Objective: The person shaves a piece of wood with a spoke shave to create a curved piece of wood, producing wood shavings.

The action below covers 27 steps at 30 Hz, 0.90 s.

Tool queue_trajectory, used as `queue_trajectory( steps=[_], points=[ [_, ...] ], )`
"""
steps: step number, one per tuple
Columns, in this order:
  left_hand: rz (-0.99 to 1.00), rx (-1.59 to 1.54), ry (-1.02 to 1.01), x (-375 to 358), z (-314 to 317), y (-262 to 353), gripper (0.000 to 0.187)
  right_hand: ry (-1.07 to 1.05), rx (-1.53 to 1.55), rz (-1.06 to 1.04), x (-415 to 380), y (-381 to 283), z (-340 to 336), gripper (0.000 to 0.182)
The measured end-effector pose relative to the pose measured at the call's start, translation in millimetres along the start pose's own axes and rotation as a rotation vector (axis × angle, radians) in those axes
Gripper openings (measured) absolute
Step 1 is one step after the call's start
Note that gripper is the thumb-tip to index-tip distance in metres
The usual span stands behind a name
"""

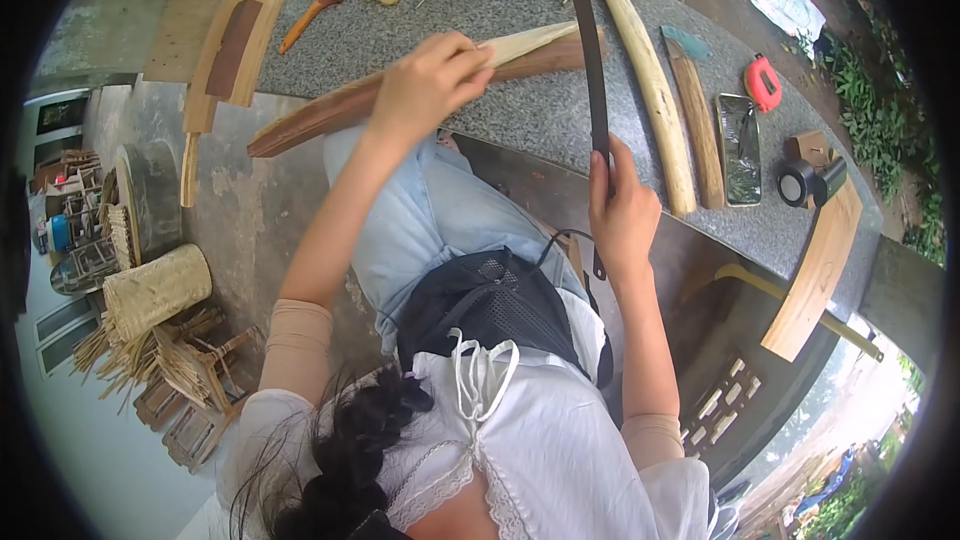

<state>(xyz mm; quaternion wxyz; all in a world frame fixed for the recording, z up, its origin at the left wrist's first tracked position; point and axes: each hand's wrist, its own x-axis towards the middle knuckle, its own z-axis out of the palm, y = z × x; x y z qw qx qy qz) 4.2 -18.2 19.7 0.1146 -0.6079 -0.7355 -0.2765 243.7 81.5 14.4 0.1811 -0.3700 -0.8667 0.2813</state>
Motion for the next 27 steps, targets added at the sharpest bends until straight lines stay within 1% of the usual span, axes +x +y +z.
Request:
queue_trajectory(
  steps=[1,3,4,6,7,8,10,11,19,21,25,27],
  points=[
    [0.003,-0.003,0.000,1.0,2.6,2.6,0.014,0.000,-0.002,-0.008,0.3,0.6,-1.1,0.022],
    [-0.063,-0.077,0.005,3.6,7.8,7.2,0.018,0.030,-0.009,-0.035,-0.6,3.8,-0.2,0.023],
    [-0.055,-0.091,0.000,4.6,9.2,5.1,0.018,0.034,-0.016,-0.022,0.0,3.7,1.8,0.023],
    [-0.079,-0.147,0.004,3.6,13.5,-1.3,0.024,0.036,-0.006,-0.060,-2.0,4.2,3.3,0.024],
    [-0.174,-0.195,-0.069,4.1,10.7,2.2,0.029,0.027,-0.027,-0.056,-2.2,5.0,5.8,0.024],
    [-0.162,-0.221,-0.074,5.6,11.1,3.6,0.029,0.030,-0.047,-0.076,-1.8,3.3,7.2,0.024],
    [-0.217,-0.278,-0.050,6.1,11.7,3.4,0.034,0.040,-0.019,-0.087,-0.4,-0.2,11.4,0.022],
    [-0.230,-0.248,-0.042,5.6,13.1,3.6,0.038,0.044,-0.027,-0.073,0.2,-0.9,13.3,0.022],
    [-0.254,-0.212,-0.065,7.6,18.0,-1.0,0.040,0.040,-0.089,-0.125,8.6,-9.7,13.8,0.020],
    [-0.320,-0.222,-0.094,8.2,16.8,-1.4,0.042,0.034,-0.118,-0.148,13.8,-13.2,16.0,0.020],
    [-0.352,-0.255,-0.071,7.3,18.8,-1.4,0.043,0.055,-0.138,-0.180,29.2,-19.4,33.7,0.023],
    [-0.415,-0.260,-0.099,8.0,16.9,-0.4,0.042,0.039,-0.182,-0.180,22.8,-12.9,40.4,0.023]
  ],
)
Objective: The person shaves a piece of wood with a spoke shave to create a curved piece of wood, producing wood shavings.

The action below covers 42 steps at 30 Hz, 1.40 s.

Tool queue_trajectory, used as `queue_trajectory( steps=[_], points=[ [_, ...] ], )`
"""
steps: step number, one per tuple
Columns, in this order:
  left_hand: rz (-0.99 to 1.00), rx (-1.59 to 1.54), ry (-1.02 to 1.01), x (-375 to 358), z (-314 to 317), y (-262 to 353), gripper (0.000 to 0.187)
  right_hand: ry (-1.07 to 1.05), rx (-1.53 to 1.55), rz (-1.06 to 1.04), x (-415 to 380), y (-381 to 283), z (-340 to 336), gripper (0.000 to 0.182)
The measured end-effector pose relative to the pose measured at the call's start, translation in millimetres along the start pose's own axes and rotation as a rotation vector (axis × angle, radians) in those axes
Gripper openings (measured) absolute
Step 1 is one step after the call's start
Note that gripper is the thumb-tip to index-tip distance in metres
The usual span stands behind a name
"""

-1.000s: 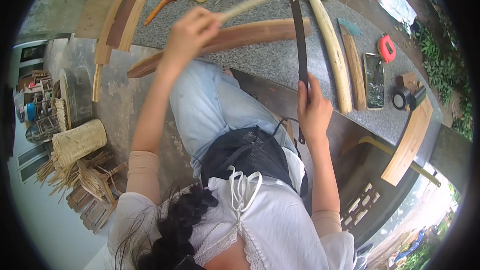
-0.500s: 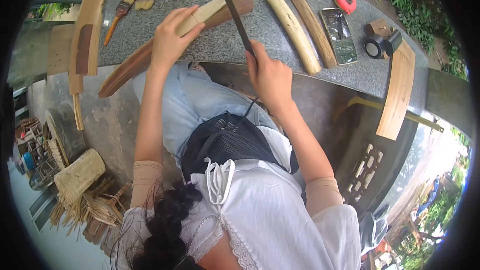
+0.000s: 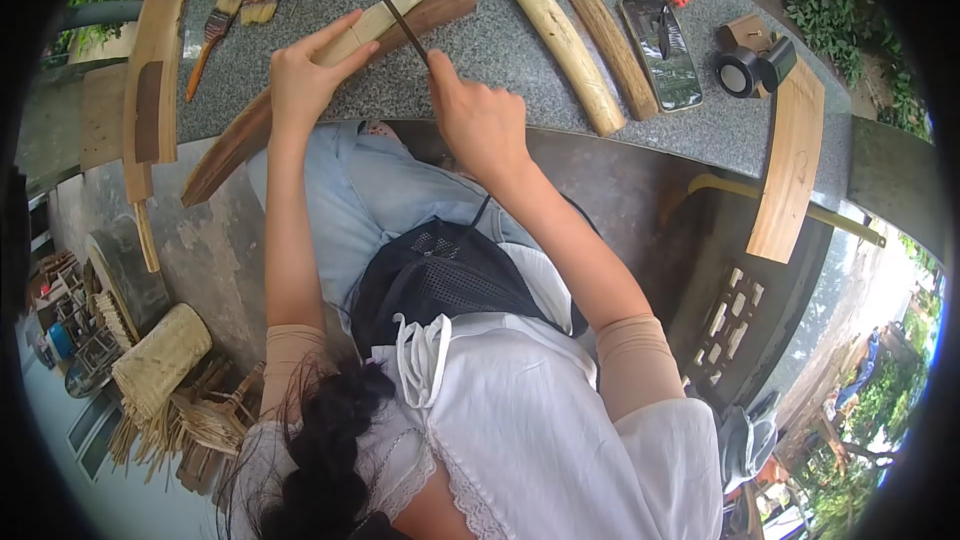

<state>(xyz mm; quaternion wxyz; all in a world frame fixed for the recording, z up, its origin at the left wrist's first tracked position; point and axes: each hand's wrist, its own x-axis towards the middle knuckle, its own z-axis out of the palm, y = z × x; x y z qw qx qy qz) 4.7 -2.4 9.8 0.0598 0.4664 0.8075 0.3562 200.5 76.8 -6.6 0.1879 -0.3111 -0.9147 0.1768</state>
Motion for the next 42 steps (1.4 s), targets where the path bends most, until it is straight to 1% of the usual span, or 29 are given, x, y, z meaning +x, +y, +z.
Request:
queue_trajectory(
  steps=[1,4,7,9,13,16,17,19,21,22,24,25,27,28,30,34,36,40,42],
  points=[
    [-0.003,0.001,0.001,1.3,-1.5,1.3,0.042,-0.014,-0.043,-0.003,-3.5,2.3,3.1,0.023],
    [-0.071,0.022,-0.043,1.6,-3.5,2.0,0.042,-0.075,-0.042,0.008,-28.3,10.2,-6.4,0.022],
    [-0.023,0.013,-0.016,0.3,2.4,-3.9,0.043,-0.077,-0.024,0.011,-32.6,6.5,-7.9,0.019],
    [0.089,0.011,0.127,2.7,6.8,-8.8,0.042,-0.095,-0.041,0.013,-19.8,-1.9,-2.2,0.019],
    [0.072,0.035,0.118,3.9,5.2,-9.2,0.042,-0.142,-0.067,0.036,-18.8,-13.2,2.6,0.018],
    [0.102,0.047,0.101,0.6,6.0,-9.2,0.041,-0.102,-0.037,0.037,-29.2,0.5,-1.8,0.019],
    [0.140,0.072,0.117,0.1,8.1,-12.3,0.038,-0.104,-0.037,0.041,-32.1,4.1,-5.4,0.019],
    [0.179,0.095,0.134,0.5,4.3,-5.0,0.035,-0.079,0.009,-0.052,-34.0,9.3,-13.4,0.019],
    [0.292,0.232,0.093,-0.9,-5.4,5.5,0.027,-0.053,0.019,-0.064,-33.8,9.4,-16.5,0.020],
    [0.290,0.231,0.093,0.0,-10.6,10.2,0.027,-0.030,0.036,-0.044,-31.1,7.3,-18.9,0.019],
    [0.208,0.311,-0.068,1.7,-18.8,14.6,0.024,-0.009,0.054,-0.025,-24.3,2.8,-20.1,0.018],
    [0.206,0.310,-0.070,2.5,-18.1,12.1,0.024,-0.014,0.038,-0.005,-19.6,1.4,-18.7,0.018],
    [0.284,0.400,-0.027,8.0,-14.0,6.1,0.023,-0.020,0.021,0.015,-9.6,-1.8,-16.6,0.017],
    [0.283,0.400,-0.029,9.2,-11.8,4.8,0.023,-0.009,0.024,0.019,-4.7,-4.0,-16.0,0.016],
    [0.341,0.314,0.015,10.8,-7.3,4.0,0.022,-0.002,0.026,0.024,4.3,-6.8,-16.8,0.016],
    [0.270,0.301,0.015,10.2,2.6,6.6,0.022,-0.023,0.000,0.056,17.8,-8.3,-19.4,0.016],
    [0.281,0.304,0.081,10.1,8.9,4.6,0.021,-0.037,-0.034,0.072,21.1,-8.8,-18.5,0.017],
    [0.247,0.308,0.125,10.4,16.7,-0.8,0.020,-0.075,-0.068,0.074,27.0,-10.0,-15.3,0.015],
    [0.350,0.319,0.250,11.5,18.0,-3.2,0.022,-0.082,-0.064,0.073,27.9,-10.3,-14.7,0.015]
  ],
)
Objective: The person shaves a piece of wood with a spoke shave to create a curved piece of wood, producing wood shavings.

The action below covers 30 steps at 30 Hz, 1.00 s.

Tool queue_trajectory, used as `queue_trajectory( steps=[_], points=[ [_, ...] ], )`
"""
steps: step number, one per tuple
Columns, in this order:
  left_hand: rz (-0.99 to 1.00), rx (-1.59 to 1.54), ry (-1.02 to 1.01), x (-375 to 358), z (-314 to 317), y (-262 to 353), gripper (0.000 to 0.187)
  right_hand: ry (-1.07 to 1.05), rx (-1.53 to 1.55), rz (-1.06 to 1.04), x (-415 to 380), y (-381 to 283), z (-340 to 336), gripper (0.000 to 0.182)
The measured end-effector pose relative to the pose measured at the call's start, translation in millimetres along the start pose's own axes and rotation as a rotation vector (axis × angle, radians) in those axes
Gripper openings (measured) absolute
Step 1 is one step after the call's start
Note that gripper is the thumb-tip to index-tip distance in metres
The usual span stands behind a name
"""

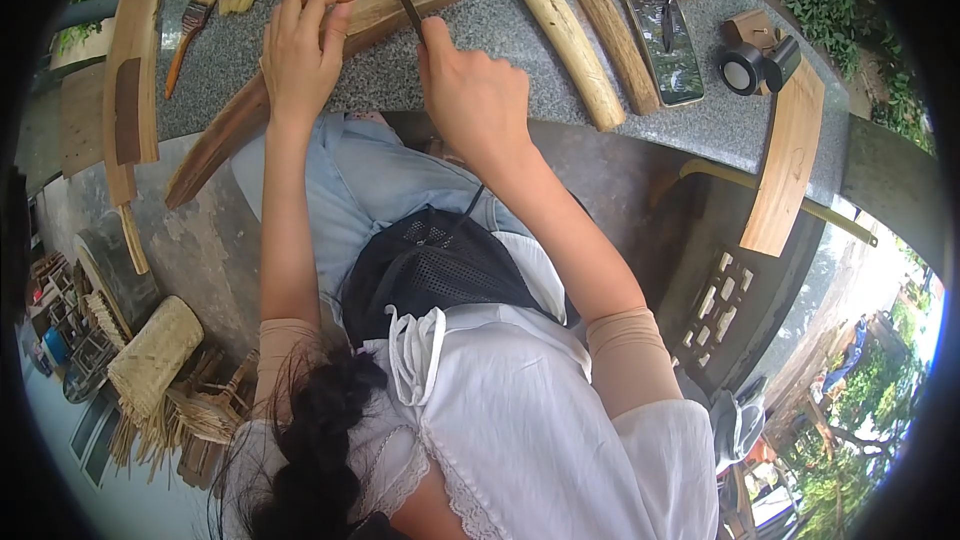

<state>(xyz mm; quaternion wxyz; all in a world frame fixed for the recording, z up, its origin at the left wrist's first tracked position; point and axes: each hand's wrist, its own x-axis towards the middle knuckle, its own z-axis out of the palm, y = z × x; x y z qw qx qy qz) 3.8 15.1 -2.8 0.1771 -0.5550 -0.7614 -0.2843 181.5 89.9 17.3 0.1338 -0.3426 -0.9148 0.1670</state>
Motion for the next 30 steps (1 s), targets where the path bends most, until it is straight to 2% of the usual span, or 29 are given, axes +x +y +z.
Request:
queue_trajectory(
  steps=[3,6,15,20,24,30],
  points=[
    [-0.032,-0.032,-0.106,-1.2,-1.4,6.0,0.029,-0.005,0.006,0.003,0.5,-1.6,0.4,0.015],
    [-0.057,-0.065,-0.125,-2.0,-2.9,4.2,0.034,-0.010,0.015,0.015,0.4,-3.4,1.9,0.016],
    [-0.114,-0.053,-0.081,-5.0,0.7,2.4,0.037,0.027,0.016,0.002,-10.4,3.4,16.2,0.018],
    [-0.135,-0.055,-0.073,-3.5,1.1,4.3,0.034,-0.078,-0.013,0.020,-41.7,15.4,11.5,0.017],
    [-0.164,-0.029,-0.065,-3.7,1.9,5.2,0.034,-0.043,-0.015,-0.007,-29.3,7.2,19.7,0.017],
    [-0.119,-0.017,-0.046,-8.7,2.2,3.7,0.039,-0.028,-0.039,-0.002,-40.6,17.5,16.0,0.018]
  ],
)
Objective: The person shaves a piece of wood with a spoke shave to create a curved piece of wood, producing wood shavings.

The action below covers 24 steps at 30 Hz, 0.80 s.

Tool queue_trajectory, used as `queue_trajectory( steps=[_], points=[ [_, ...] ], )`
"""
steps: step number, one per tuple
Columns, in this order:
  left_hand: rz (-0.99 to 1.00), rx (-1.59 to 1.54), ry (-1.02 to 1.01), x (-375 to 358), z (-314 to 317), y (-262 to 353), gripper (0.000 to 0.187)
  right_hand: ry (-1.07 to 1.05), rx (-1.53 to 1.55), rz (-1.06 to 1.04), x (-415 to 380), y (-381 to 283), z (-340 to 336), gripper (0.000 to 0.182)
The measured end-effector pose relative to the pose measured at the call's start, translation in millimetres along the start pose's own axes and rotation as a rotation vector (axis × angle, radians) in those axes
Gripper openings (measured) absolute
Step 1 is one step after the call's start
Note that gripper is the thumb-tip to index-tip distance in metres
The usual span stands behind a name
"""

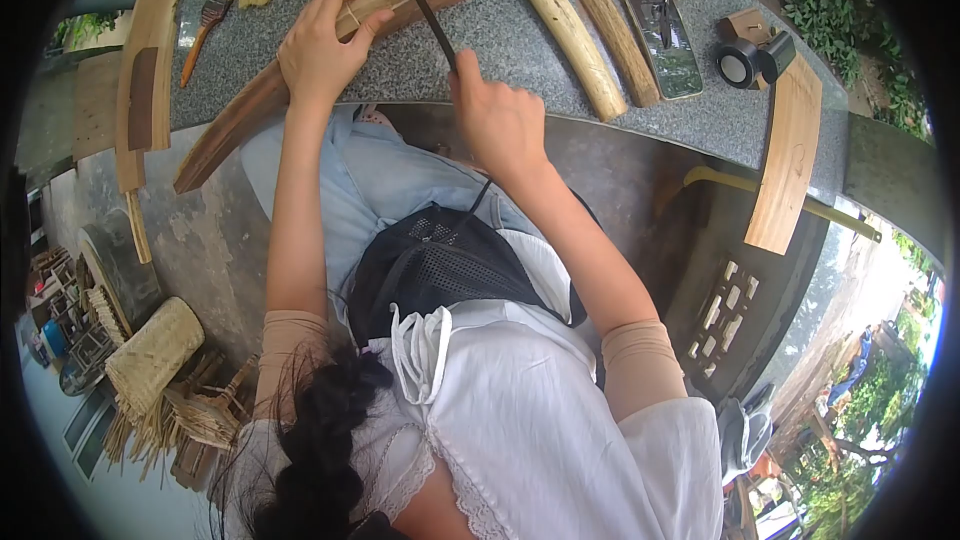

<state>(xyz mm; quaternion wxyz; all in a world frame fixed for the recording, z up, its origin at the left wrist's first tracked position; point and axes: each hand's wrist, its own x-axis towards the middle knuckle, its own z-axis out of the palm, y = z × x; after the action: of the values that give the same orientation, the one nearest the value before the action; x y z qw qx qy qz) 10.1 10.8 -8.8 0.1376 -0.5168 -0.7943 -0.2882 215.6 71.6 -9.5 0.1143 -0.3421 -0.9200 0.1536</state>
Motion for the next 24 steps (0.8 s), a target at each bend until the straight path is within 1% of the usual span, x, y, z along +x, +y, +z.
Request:
queue_trajectory(
  steps=[3,6,8,9,12,13,15,16,17,19,20,22,24],
  points=[
    [-0.018,-0.016,-0.020,0.1,0.6,-1.3,0.039,-0.009,0.000,-0.030,-12.5,5.6,-5.7,0.017],
    [-0.011,-0.012,0.004,-0.2,0.4,0.0,0.039,-0.019,0.082,-0.030,-12.0,5.6,-8.2,0.016],
    [-0.015,-0.002,0.010,-0.1,-1.2,0.1,0.039,0.008,0.262,-0.035,-9.5,6.9,-4.6,0.016],
    [-0.014,-0.010,0.009,-0.2,-1.6,0.6,0.039,0.006,0.272,-0.048,-8.6,6.5,-4.0,0.016],
    [-0.029,-0.015,-0.016,0.1,-1.7,-2.1,0.041,-0.101,0.864,0.164,-5.2,2.3,-4.6,0.017],
    [-0.026,-0.021,-0.037,-0.2,-0.7,-3.5,0.042,-0.104,0.865,0.159,-3.9,-0.4,-9.2,0.017],
    [-0.011,-0.004,-0.027,-1.3,0.4,-4.8,0.042,-0.256,1.065,0.369,-1.2,-5.7,-23.3,0.018],
    [0.007,0.012,-0.019,-1.3,0.4,-5.3,0.043,-0.268,0.989,0.316,-0.4,-2.7,-21.4,0.019],
    [0.007,0.014,-0.017,-1.6,0.5,-5.9,0.043,-0.267,0.989,0.313,0.3,-2.5,-17.8,0.019],
    [0.026,0.049,-0.013,-1.6,-0.4,-6.0,0.042,-0.146,0.818,0.157,1.9,-2.5,-11.1,0.021],
    [0.026,0.050,-0.011,-0.9,-0.6,-6.1,0.042,-0.145,0.818,0.154,2.7,-2.9,-9.6,0.021],
    [0.044,0.078,0.027,2.3,-1.1,-6.7,0.040,-0.078,0.626,0.074,5.3,-4.0,-8.1,0.025],
    [0.048,0.096,0.012,3.9,-4.4,-6.2,0.037,-0.072,0.609,0.081,7.8,-10.6,-10.2,0.022]
  ],
)
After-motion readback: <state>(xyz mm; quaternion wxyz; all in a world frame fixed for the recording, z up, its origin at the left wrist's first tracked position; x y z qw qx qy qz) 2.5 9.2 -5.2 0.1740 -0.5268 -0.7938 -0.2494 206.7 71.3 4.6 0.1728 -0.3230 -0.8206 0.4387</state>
